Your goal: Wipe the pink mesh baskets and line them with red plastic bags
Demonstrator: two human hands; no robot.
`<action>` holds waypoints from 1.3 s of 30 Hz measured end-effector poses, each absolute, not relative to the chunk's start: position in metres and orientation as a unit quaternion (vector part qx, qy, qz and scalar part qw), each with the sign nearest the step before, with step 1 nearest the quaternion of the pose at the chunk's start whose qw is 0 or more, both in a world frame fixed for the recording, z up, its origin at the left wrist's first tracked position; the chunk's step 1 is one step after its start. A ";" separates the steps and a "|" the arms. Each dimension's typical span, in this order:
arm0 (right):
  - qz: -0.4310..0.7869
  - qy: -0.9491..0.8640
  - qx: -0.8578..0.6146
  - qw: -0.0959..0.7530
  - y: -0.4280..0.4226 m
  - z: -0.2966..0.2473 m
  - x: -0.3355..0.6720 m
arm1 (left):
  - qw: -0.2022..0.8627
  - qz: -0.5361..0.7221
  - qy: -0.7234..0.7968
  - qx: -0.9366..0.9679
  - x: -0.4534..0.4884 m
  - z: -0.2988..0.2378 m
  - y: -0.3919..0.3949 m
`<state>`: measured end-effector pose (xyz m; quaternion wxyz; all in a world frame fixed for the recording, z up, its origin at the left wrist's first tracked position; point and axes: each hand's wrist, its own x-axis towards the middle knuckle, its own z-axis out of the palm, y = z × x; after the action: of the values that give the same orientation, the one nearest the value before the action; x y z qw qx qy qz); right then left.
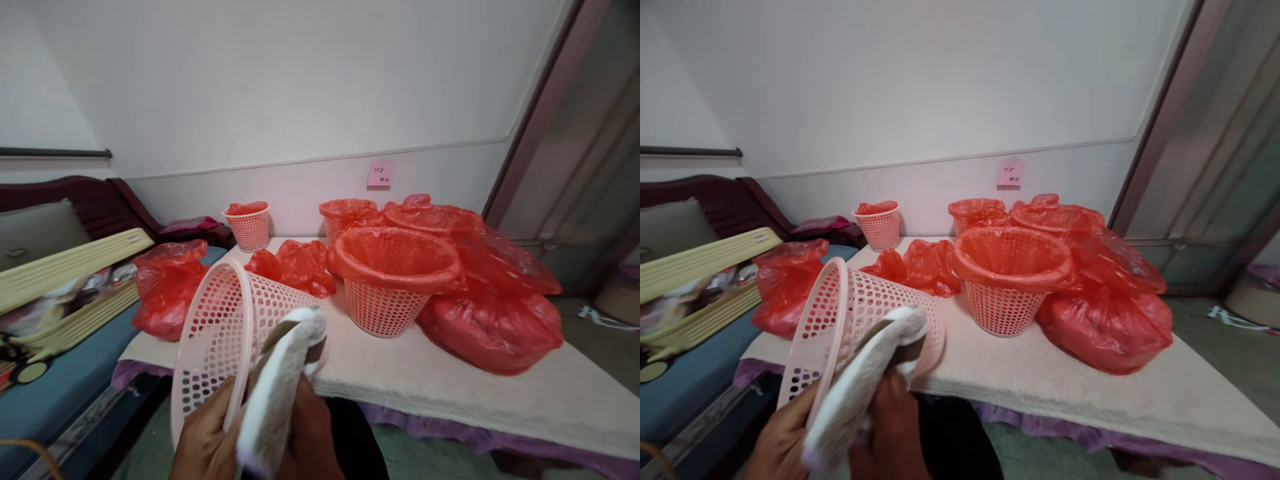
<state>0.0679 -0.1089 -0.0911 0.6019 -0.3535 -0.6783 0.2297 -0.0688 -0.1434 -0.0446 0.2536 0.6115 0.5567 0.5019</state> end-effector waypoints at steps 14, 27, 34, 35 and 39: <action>0.353 -0.530 -0.489 0.597 -0.090 -0.118 0.104 | 0.396 0.525 0.610 0.443 -0.052 -0.017 -0.131; 0.200 -0.663 -0.401 0.600 -0.148 -0.106 0.059 | 0.441 0.557 0.579 0.400 -0.027 0.000 -0.119; 0.044 -0.671 -0.440 0.596 -0.146 -0.108 0.051 | 0.579 0.609 0.489 0.233 -0.001 0.010 -0.120; 0.034 -0.664 -0.447 0.598 -0.146 -0.110 0.049 | 0.591 0.609 0.481 0.219 -0.002 0.008 -0.120; 0.050 -0.630 -0.470 0.617 -0.148 -0.115 0.048 | 0.631 0.598 0.449 0.206 -0.004 0.000 -0.120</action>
<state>0.0480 -0.1475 -0.1153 0.6168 -0.4695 -0.6298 0.0498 -0.0042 -0.1200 0.0000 0.6311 0.2064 0.4491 0.5978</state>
